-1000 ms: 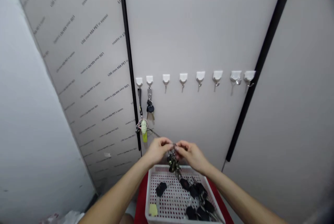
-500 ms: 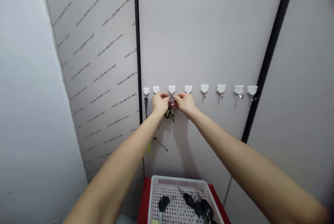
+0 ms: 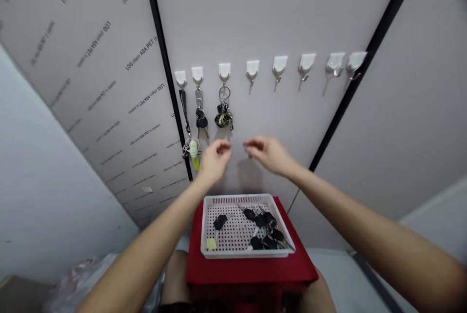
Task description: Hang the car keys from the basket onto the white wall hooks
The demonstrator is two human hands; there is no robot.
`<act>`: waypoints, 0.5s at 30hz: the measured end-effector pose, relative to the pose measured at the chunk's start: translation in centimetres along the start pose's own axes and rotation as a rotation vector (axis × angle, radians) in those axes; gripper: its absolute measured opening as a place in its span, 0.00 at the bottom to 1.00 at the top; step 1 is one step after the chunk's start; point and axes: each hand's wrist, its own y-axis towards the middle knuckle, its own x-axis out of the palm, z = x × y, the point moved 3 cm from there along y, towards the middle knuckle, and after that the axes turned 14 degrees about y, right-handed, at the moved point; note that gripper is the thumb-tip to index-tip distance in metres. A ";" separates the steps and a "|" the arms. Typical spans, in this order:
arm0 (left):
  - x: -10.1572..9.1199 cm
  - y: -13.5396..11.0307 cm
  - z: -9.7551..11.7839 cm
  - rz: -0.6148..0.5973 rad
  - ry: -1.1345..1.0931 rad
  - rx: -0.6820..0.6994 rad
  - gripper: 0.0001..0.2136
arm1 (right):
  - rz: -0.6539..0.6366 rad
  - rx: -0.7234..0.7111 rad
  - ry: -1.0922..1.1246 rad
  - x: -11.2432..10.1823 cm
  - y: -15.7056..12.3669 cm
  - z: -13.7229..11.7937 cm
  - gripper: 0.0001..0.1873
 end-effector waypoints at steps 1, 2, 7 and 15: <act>1.5 -1.8 -1.2 -0.101 0.051 -0.030 0.08 | -0.141 0.043 -0.060 1.0 -2.1 1.5 0.11; 3.1 -3.6 -2.3 -0.207 0.111 -0.062 0.09 | -0.281 0.090 -0.128 2.1 -4.2 3.1 0.11; 9.5 -9.7 -5.5 -0.576 0.405 0.061 0.14 | -0.512 0.178 -0.534 5.2 -10.5 8.7 0.11; 11.8 -10.7 -6.3 -0.653 0.633 0.174 0.11 | -0.480 0.127 -0.616 5.6 -11.4 9.3 0.08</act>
